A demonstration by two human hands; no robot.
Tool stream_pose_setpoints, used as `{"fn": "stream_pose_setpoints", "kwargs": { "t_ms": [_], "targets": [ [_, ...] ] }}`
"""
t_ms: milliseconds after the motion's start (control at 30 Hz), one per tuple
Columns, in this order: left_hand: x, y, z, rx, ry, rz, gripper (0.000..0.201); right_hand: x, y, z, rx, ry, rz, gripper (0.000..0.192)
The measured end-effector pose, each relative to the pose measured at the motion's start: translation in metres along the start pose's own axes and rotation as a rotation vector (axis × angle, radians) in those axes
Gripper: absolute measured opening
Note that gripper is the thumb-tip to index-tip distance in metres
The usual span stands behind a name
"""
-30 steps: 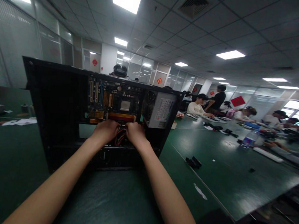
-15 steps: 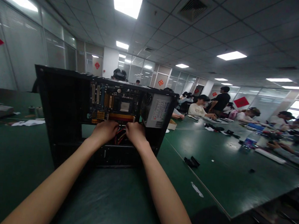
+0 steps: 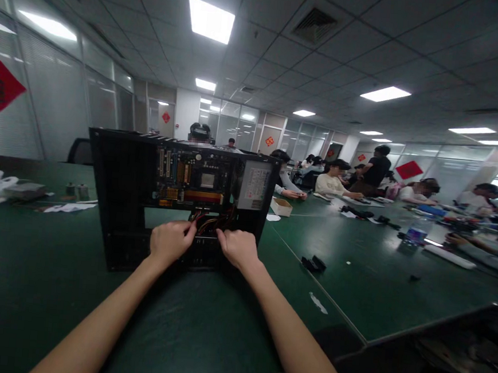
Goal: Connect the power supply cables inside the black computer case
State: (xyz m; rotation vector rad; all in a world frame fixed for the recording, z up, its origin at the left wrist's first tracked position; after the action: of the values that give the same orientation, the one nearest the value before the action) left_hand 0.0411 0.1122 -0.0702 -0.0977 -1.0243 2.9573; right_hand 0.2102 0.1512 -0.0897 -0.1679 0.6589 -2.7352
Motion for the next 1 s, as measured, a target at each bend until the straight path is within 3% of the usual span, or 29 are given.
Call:
{"fn": "stream_pose_setpoints", "kwargs": {
  "t_ms": [100,267,467,567,700,800,1000],
  "targets": [
    [0.001,0.008,-0.001,-0.086,-0.001,0.016,0.05,0.004,0.015,0.003,-0.054,0.0,0.055,0.05],
    [0.009,0.006,0.0,-0.179,0.02,0.103,0.051,0.005,0.018,0.007,-0.096,0.03,-0.024,0.052],
    [0.03,-0.001,0.001,-0.206,0.101,0.27,0.053,0.014,0.022,0.007,-0.097,0.075,-0.052,0.048],
    [0.052,-0.011,-0.005,-0.153,0.188,0.383,0.054,0.026,0.026,0.007,-0.077,0.112,-0.076,0.04],
    [0.075,-0.035,-0.02,-0.031,0.273,0.404,0.058,0.049,0.026,0.005,0.007,0.124,-0.108,0.027],
    [0.087,-0.052,-0.034,0.042,0.315,0.354,0.057,0.072,0.023,0.001,0.103,0.108,-0.107,0.021],
    [0.102,-0.077,-0.049,0.162,0.387,0.2,0.058,0.133,0.013,-0.012,0.293,0.069,0.012,0.034]
  ]
}}
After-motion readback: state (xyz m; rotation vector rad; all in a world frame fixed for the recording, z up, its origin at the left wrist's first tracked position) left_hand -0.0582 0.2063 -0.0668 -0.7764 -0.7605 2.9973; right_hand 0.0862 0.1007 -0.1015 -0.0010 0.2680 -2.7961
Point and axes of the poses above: each hand's wrist, its own y-axis away from the middle knuckle, its own z-axis out of the back of the hand, x = y × z, the point moved 9 cm from there along -y, towards the middle knuckle, and after that the axes turned 6 degrees about -z, right-handed, at the moved point
